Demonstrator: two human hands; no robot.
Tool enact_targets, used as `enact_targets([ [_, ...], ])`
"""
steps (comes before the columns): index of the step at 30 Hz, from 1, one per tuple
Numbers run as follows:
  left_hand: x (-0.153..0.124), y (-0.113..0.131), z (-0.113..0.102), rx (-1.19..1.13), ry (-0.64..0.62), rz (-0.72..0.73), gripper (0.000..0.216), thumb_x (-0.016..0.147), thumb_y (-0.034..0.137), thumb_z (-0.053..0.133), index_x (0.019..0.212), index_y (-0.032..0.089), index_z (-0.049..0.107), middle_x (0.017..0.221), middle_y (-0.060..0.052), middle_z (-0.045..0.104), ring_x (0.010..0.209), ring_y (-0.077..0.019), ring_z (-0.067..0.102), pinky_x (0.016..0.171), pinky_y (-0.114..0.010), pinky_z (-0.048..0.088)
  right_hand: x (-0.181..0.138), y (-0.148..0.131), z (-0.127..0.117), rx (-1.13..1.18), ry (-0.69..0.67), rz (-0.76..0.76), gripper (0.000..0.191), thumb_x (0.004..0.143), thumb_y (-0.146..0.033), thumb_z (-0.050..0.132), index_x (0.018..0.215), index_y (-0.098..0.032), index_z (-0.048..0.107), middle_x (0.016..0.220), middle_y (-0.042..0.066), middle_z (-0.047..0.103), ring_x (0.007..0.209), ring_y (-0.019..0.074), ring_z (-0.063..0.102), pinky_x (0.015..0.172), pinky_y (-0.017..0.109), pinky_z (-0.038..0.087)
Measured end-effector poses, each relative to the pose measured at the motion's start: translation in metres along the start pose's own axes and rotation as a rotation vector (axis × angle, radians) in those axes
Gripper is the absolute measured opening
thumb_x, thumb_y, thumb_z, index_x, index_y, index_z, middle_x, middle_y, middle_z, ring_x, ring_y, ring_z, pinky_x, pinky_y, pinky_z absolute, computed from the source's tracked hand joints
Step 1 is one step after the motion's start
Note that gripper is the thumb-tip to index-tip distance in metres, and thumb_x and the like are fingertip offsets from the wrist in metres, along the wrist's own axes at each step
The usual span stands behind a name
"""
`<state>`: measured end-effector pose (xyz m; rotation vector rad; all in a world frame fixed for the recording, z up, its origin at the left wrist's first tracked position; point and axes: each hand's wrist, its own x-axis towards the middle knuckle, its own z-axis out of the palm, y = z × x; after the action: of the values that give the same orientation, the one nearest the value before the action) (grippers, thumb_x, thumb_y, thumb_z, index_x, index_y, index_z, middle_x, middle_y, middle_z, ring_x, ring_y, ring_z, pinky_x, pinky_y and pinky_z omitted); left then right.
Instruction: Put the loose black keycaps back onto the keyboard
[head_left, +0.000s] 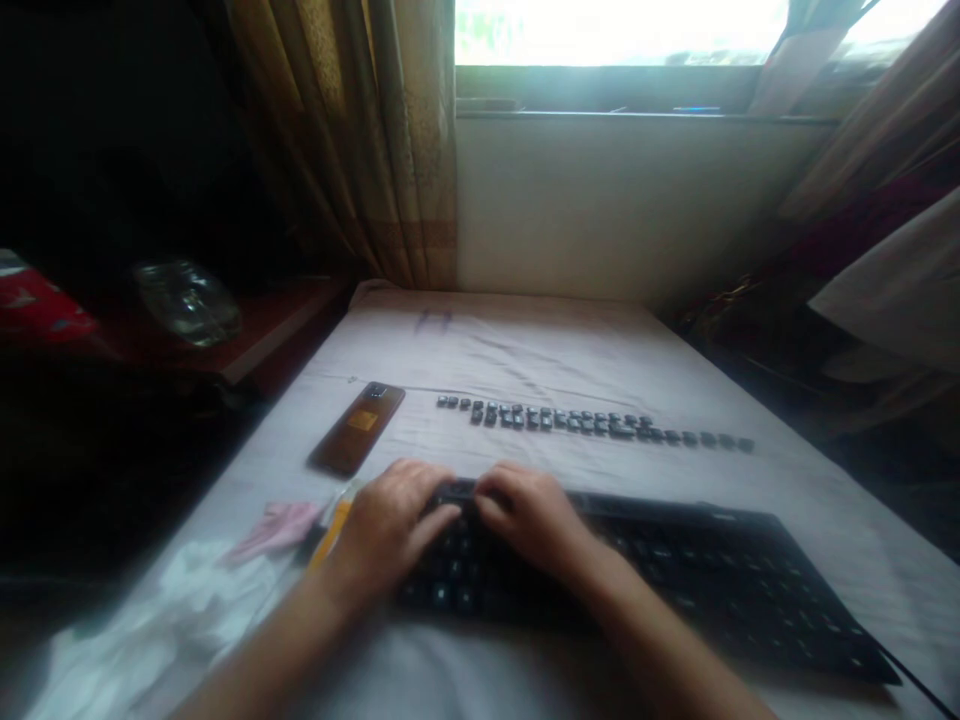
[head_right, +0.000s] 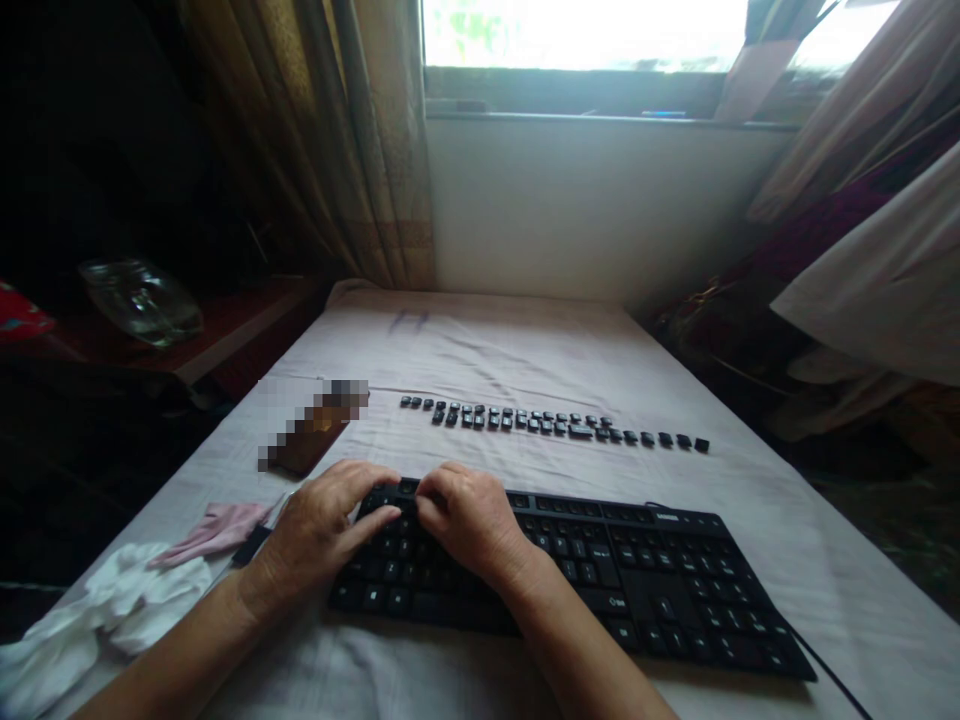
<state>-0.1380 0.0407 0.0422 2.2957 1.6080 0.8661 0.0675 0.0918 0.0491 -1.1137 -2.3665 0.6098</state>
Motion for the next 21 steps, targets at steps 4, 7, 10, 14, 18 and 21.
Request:
enact_targets([
  [4,0.004,-0.012,-0.004,-0.007,0.044,-0.029,0.021,0.091,0.03,0.056,0.109,0.023,0.065,0.106,-0.006,0.07,0.103,-0.022,0.062,0.095,-0.038,0.048,0.001,0.004,0.006,-0.045,0.009,0.018,0.012,0.081,-0.012,0.062,0.077,-0.02,0.069,0.08,0.003,0.071,0.073,0.0172,0.066,0.069,0.026,0.05],
  [7,0.005,-0.015,-0.003,-0.034,0.016,-0.013,0.015,0.09,0.025,0.056,0.099,0.024,0.068,0.1,-0.003,0.072,0.098,-0.0207,0.063,0.091,-0.036,0.049,0.001,0.005,0.007,-0.09,0.012,0.007,0.011,0.082,-0.014,0.061,0.08,-0.022,0.069,0.084,0.003,0.072,0.075,0.0181,0.067,0.068,0.027,0.05],
  [10,0.005,-0.016,-0.007,-0.063,-0.002,0.008,0.014,0.09,0.025,0.056,0.095,0.024,0.069,0.097,-0.003,0.072,0.096,-0.0205,0.063,0.089,-0.036,0.049,-0.002,0.005,0.006,-0.082,0.008,-0.022,0.012,0.085,-0.016,0.06,0.083,-0.022,0.069,0.086,0.004,0.072,0.075,0.0178,0.067,0.069,0.027,0.05],
  [14,-0.002,-0.013,-0.019,-0.106,-0.066,0.065,0.011,0.091,0.028,0.06,0.092,0.026,0.07,0.095,-0.001,0.071,0.094,-0.0193,0.063,0.089,-0.034,0.047,-0.005,0.001,0.006,-0.034,-0.02,-0.061,0.013,0.086,-0.015,0.059,0.083,-0.021,0.07,0.084,0.004,0.072,0.073,0.017,0.066,0.069,0.026,0.05],
  [18,-0.012,-0.009,-0.026,-0.114,-0.187,0.13,0.017,0.081,0.03,0.075,0.098,0.03,0.072,0.102,0.001,0.069,0.1,-0.0197,0.06,0.091,-0.033,0.045,-0.005,-0.003,0.008,-0.015,-0.031,-0.093,0.014,0.086,-0.014,0.059,0.082,-0.021,0.07,0.082,0.003,0.071,0.07,0.0156,0.065,0.065,0.024,0.048],
  [21,-0.017,-0.006,-0.027,-0.062,-0.247,0.116,0.023,0.078,0.026,0.077,0.1,0.031,0.072,0.103,0.0,0.068,0.102,-0.0218,0.058,0.092,-0.036,0.042,-0.005,-0.004,0.008,-0.013,-0.03,-0.092,0.014,0.086,-0.014,0.059,0.082,-0.02,0.07,0.081,0.003,0.071,0.07,0.0154,0.065,0.065,0.024,0.048],
])
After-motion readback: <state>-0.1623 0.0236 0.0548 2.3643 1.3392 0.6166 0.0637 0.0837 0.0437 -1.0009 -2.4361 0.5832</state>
